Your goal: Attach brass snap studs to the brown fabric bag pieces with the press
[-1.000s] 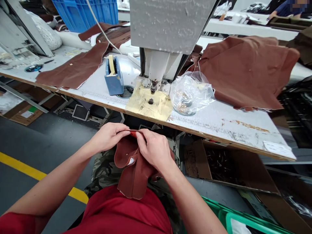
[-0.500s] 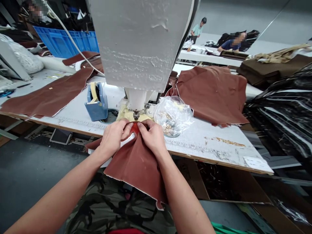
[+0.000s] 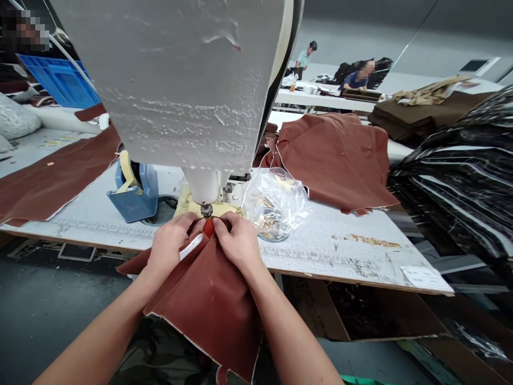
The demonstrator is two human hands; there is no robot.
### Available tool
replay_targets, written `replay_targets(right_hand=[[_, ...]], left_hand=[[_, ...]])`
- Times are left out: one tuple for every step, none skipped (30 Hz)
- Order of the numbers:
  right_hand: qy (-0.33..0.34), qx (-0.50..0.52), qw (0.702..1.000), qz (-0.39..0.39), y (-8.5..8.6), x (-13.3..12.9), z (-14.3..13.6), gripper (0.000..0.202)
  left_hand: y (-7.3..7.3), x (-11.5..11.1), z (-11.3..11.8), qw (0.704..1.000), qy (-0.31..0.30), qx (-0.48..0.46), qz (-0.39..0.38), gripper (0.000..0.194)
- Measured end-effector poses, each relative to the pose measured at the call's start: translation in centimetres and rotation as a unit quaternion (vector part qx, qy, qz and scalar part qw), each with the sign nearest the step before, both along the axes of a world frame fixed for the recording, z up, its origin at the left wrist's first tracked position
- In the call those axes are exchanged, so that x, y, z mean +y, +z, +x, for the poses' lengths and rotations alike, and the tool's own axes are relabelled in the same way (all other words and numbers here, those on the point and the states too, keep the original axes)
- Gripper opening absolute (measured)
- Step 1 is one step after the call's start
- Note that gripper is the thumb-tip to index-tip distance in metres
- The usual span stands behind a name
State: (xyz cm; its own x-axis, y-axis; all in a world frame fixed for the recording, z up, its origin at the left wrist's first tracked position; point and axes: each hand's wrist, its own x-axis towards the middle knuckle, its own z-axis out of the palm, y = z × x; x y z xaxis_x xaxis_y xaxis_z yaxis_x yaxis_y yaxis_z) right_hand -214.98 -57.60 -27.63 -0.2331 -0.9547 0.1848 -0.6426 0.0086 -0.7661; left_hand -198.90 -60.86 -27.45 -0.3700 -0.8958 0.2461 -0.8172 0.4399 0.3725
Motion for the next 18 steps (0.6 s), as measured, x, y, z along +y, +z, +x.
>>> replay_targets(right_hand=[[-0.001, -0.005, 1.000, -0.001, 0.0, 0.1, 0.0, 0.025], [-0.002, -0.009, 1.000, -0.003, 0.0, 0.2, 0.1, 0.025], [-0.002, -0.012, 1.000, -0.006, -0.1, 0.3, 0.1, 0.024], [-0.003, -0.014, 1.000, -0.008, -0.1, 0.3, 0.1, 0.024], [-0.005, -0.016, 1.000, -0.009, -0.2, 0.4, 0.2, 0.023], [-0.007, -0.018, 1.000, -0.010, -0.3, 0.3, 0.2, 0.023], [-0.009, -0.018, 1.000, -0.011, -0.4, 0.3, 0.1, 0.023], [-0.012, -0.018, 1.000, -0.011, -0.4, 0.2, 0.1, 0.023], [-0.013, -0.017, 1.000, -0.012, -0.5, 0.1, 0.0, 0.023], [-0.013, -0.016, 1.000, -0.013, -0.5, 0.0, -0.1, 0.023], [-0.012, -0.015, 1.000, -0.018, -0.5, -0.1, -0.1, 0.024], [-0.012, -0.013, 0.999, -0.029, -0.5, 0.1, -0.1, 0.024], [-0.013, -0.008, 0.999, -0.048, -0.4, 0.4, 0.0, 0.024], [-0.016, 0.004, 0.997, -0.075, -0.5, 0.9, 0.2, 0.024], [-0.017, 0.024, 0.993, -0.110, -0.6, 1.7, 0.7, 0.023], [-0.012, 0.050, 0.988, -0.148, -0.7, 2.7, 1.3, 0.022], [0.003, 0.081, 0.980, -0.179, -1.0, 4.0, 2.1, 0.021], [0.033, 0.111, 0.973, -0.201, -1.4, 5.3, 3.0, 0.020]], left_hand=[[-0.1, 0.0, 0.1, 1.000, -0.001, 0.006, 0.000, 0.030], [-0.2, 0.0, 0.1, 1.000, 0.000, 0.011, 0.002, 0.029], [-0.3, 0.0, 0.2, 1.000, 0.001, 0.012, 0.004, 0.029], [-0.3, 0.0, 0.2, 1.000, 0.003, 0.012, 0.007, 0.029], [-0.4, -0.1, 0.2, 1.000, 0.003, 0.011, 0.010, 0.027], [-0.5, -0.3, 0.1, 1.000, 0.002, 0.011, 0.014, 0.026], [-0.6, -0.5, 0.0, 1.000, 0.000, 0.013, 0.017, 0.025], [-0.7, -0.6, 0.0, 1.000, -0.002, 0.017, 0.019, 0.025], [-0.7, -0.7, -0.1, 0.999, -0.004, 0.025, 0.020, 0.025], [-0.7, -0.6, -0.1, 0.999, -0.006, 0.039, 0.016, 0.026], [-0.5, -0.3, -0.1, 0.998, -0.005, 0.057, 0.002, 0.026], [-0.2, 0.3, 0.1, 0.997, -0.005, 0.080, -0.021, 0.026], [0.1, 1.1, 0.5, 0.993, -0.007, 0.104, -0.048, 0.026], [0.6, 2.2, 1.0, 0.989, -0.012, 0.129, -0.069, 0.026], [0.9, 3.6, 1.7, 0.985, -0.017, 0.153, -0.076, 0.027], [1.1, 5.0, 2.4, 0.982, -0.022, 0.178, -0.059, 0.027], [1.1, 6.5, 3.2, 0.978, -0.027, 0.204, -0.015, 0.028], [0.7, 7.8, 4.0, 0.970, -0.026, 0.235, 0.052, 0.030]])
